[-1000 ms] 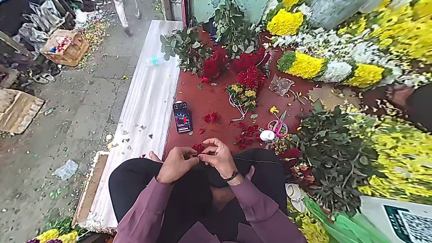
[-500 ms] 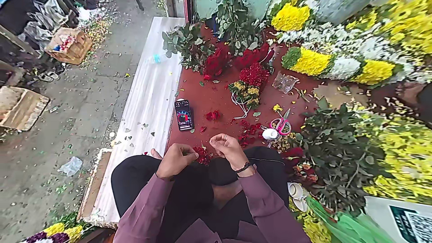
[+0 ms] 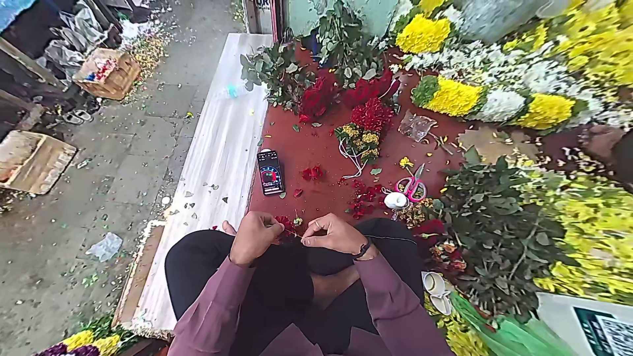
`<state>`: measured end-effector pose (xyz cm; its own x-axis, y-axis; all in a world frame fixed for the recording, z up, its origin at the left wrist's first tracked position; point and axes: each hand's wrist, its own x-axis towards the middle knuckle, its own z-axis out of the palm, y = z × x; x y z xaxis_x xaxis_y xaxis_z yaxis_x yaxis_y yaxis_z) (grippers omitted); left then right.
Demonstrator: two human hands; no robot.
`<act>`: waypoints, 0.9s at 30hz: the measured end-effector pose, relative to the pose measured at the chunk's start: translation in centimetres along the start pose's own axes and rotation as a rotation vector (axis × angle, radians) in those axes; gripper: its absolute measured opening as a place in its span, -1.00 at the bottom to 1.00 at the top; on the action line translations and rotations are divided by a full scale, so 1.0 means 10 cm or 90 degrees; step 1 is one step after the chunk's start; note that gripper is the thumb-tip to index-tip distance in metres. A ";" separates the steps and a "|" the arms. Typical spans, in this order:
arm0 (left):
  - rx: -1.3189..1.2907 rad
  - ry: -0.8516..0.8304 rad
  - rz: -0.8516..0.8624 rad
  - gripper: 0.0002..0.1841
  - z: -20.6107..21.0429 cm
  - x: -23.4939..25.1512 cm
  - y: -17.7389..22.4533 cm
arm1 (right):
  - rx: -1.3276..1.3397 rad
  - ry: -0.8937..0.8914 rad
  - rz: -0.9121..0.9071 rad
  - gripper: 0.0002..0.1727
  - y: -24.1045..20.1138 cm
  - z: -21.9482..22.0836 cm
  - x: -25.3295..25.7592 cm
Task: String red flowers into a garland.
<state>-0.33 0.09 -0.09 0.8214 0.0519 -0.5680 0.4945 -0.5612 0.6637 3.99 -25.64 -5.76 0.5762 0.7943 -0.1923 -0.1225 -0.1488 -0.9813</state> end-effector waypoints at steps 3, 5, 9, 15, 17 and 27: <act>0.140 0.018 -0.023 -0.77 0.03 -0.05 0.15 | 0.017 -0.063 -0.062 -0.78 -0.09 0.12 0.00; 0.228 -0.042 0.016 -0.76 0.02 -0.09 0.22 | 0.055 0.012 -0.130 -0.83 -0.17 0.14 -0.01; 0.053 -0.361 0.308 -0.84 -0.06 -0.20 0.33 | 0.130 0.100 -0.152 -0.85 -0.13 0.03 0.02; -0.212 -0.021 0.351 -0.82 0.14 -0.14 0.40 | 0.261 0.038 -0.108 -0.85 -0.04 0.26 0.00; -0.141 0.096 0.295 -0.81 0.17 -0.11 0.31 | 0.198 -0.022 -0.150 -0.88 -0.08 0.24 0.03; -0.051 -0.106 0.150 -0.80 0.09 -0.19 -0.03 | 0.155 0.154 -0.106 -0.85 -0.10 -0.14 -0.10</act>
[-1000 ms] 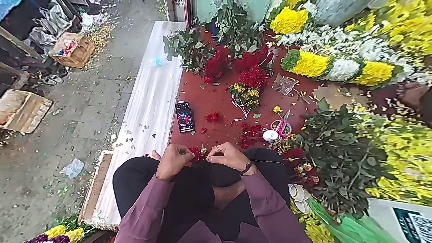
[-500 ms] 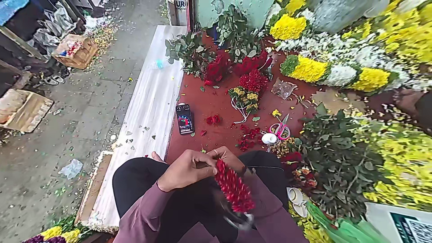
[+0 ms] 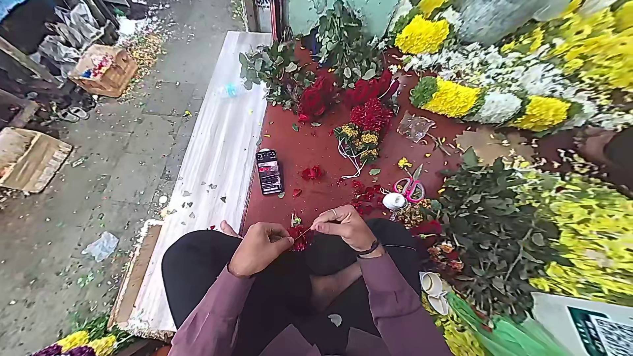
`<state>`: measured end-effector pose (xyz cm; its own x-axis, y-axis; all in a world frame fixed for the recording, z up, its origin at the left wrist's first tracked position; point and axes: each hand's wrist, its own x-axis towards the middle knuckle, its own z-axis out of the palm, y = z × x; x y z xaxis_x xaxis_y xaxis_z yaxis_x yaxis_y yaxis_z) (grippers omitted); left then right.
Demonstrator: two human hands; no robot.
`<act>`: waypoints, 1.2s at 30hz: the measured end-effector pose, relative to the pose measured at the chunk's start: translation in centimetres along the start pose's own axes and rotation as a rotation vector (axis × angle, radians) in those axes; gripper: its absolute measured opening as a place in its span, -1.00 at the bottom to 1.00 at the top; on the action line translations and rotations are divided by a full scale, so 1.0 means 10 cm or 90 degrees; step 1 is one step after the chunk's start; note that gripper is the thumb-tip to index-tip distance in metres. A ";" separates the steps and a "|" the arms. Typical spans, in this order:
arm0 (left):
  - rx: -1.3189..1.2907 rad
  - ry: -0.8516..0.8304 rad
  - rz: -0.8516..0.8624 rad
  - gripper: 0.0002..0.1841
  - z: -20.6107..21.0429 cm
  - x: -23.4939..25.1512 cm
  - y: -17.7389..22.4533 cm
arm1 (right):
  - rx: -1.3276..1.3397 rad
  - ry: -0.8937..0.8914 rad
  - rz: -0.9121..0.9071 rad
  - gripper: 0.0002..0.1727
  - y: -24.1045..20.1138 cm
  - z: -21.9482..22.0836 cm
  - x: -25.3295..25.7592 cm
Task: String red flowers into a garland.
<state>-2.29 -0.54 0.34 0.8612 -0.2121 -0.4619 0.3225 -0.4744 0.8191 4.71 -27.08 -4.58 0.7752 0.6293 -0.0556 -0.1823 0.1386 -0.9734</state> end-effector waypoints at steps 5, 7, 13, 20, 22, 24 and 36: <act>-0.061 0.105 -0.073 -0.81 0.03 0.09 0.08 | -0.042 -0.131 -0.001 -0.84 -0.03 0.04 0.00; -0.122 0.178 -0.099 -0.81 0.08 0.13 0.06 | -0.103 -0.226 -0.014 -0.81 0.00 0.32 0.00; -0.055 0.180 -0.073 -0.81 0.17 0.13 -0.06 | -0.056 -0.062 -0.080 -0.86 -0.01 0.54 0.00; -0.032 0.048 -0.055 -0.81 0.07 0.13 -0.01 | 0.035 0.152 0.098 -0.88 0.04 -0.09 0.01; -0.029 0.043 -0.077 -0.78 0.04 0.13 -0.04 | 0.034 0.084 0.066 -0.87 0.00 -0.08 -0.02; 0.002 0.040 -0.101 -0.77 0.01 0.12 -0.07 | 0.021 -0.012 0.023 -0.87 -0.03 -0.06 -0.03; 0.099 0.109 -0.146 -0.82 -0.06 0.06 -0.02 | -0.803 -0.158 0.306 -0.58 1.04 -0.06 0.95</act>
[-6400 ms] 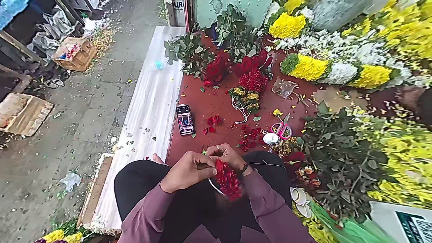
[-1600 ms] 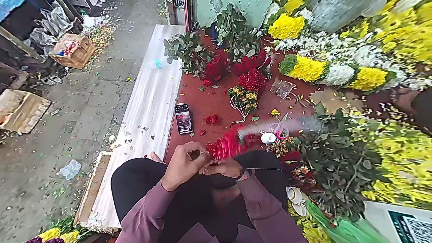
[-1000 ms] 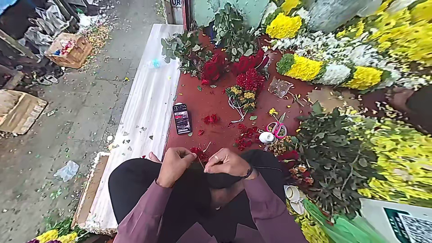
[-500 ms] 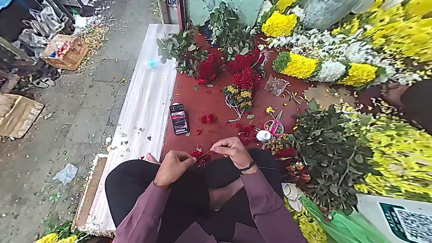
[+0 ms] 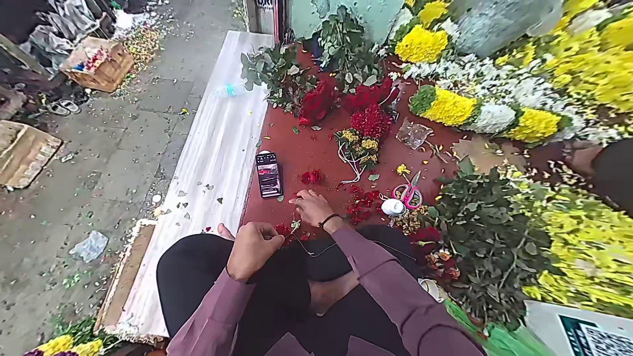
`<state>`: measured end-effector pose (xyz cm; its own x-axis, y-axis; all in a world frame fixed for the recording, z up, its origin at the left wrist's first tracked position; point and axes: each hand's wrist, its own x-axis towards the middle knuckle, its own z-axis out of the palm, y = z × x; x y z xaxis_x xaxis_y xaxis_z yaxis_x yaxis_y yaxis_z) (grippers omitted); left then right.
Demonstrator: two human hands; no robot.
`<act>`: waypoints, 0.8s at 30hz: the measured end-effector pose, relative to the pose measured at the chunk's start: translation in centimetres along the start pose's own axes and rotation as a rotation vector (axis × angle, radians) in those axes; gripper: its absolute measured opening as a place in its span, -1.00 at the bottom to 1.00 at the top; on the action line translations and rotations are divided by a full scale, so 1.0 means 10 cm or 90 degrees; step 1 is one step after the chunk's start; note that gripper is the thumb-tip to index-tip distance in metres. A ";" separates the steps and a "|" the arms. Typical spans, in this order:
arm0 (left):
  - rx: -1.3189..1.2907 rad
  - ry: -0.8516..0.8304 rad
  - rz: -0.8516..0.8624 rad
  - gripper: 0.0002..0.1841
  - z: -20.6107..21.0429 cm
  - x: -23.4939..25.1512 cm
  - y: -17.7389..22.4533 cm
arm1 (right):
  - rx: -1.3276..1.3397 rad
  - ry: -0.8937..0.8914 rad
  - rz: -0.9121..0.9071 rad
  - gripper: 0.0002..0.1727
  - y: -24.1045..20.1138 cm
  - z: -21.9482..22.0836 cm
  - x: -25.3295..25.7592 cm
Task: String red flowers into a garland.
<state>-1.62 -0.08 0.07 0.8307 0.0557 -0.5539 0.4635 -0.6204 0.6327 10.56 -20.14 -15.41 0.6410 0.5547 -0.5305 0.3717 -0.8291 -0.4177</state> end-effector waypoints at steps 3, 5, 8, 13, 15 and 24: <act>0.009 0.006 0.002 -0.81 0.00 -0.01 -0.03 | -0.031 0.002 0.064 -0.53 -0.06 0.15 0.19; 0.000 -0.002 0.005 -0.81 0.02 -0.01 -0.04 | 0.010 0.082 0.105 -0.58 -0.05 0.08 0.17; -0.001 -0.021 0.012 -0.81 0.05 0.00 0.00 | 0.158 0.228 0.188 -0.80 0.05 -0.05 0.07; -0.008 -0.020 0.026 -0.82 0.05 -0.03 -0.03 | 0.602 0.237 0.165 -0.55 0.15 -0.18 -0.12; -0.008 -0.018 0.030 -0.81 0.05 -0.03 -0.03 | 0.767 0.206 0.158 -0.72 0.10 -0.26 -0.26; 0.012 -0.040 0.037 -0.80 0.10 0.00 -0.03 | 0.867 0.227 0.108 -0.80 -0.03 -0.33 -0.64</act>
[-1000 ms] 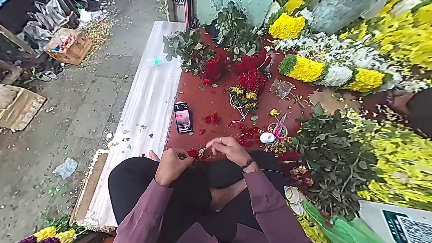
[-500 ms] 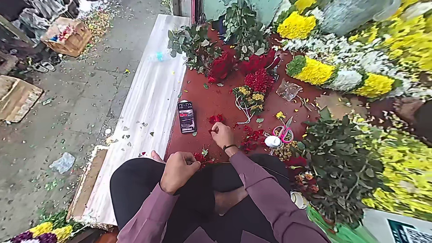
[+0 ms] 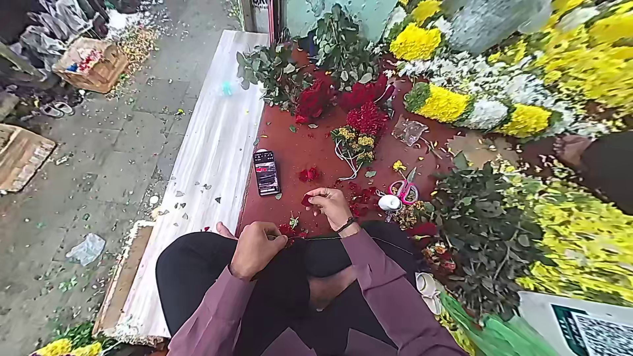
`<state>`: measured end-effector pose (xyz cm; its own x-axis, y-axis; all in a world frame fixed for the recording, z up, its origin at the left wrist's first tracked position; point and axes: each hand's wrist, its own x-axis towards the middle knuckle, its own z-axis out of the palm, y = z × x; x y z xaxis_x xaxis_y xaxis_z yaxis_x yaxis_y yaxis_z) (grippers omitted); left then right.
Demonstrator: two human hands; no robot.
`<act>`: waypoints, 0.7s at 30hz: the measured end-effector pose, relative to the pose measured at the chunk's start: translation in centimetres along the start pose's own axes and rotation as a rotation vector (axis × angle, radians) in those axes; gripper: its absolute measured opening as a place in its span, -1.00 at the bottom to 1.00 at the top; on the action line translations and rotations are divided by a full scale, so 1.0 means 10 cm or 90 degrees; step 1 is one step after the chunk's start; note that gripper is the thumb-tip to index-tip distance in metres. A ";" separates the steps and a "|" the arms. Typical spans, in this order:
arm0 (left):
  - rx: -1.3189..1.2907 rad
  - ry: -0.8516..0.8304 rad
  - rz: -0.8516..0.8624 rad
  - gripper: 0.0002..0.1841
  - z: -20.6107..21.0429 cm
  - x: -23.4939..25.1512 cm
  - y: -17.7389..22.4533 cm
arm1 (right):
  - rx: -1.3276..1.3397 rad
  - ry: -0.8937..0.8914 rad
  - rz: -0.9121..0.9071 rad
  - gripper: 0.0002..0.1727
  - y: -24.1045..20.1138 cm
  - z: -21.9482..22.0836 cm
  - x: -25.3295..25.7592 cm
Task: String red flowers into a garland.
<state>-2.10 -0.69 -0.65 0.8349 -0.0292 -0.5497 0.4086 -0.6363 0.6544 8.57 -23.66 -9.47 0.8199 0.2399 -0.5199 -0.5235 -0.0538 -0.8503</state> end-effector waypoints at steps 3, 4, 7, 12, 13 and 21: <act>-0.007 -0.004 -0.005 -0.79 0.00 0.00 0.00 | -0.004 -0.021 -0.031 -0.83 0.01 0.00 0.02; -0.009 -0.004 -0.007 -0.79 0.00 0.00 -0.01 | -0.006 -0.020 -0.037 -0.83 0.01 0.00 0.02; -0.005 -0.002 -0.010 -0.80 0.00 0.01 -0.01 | -0.019 -0.019 -0.049 -0.82 0.03 -0.01 0.04; -0.003 0.004 -0.012 -0.81 -0.01 0.01 -0.01 | -0.042 -0.028 -0.031 -0.76 0.01 0.01 0.03; -0.005 0.006 -0.013 -0.81 -0.01 0.01 -0.02 | -0.053 -0.034 -0.037 -0.75 0.01 0.01 0.03; -0.010 0.015 -0.022 -0.81 -0.02 0.02 -0.02 | -0.143 -0.014 -0.122 -0.83 0.05 0.06 0.04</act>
<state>-1.96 -0.42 -0.79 0.8284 0.0105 -0.5600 0.4426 -0.6250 0.6430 8.44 -23.04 -10.07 0.8926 0.2865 -0.3480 -0.2931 -0.2178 -0.9310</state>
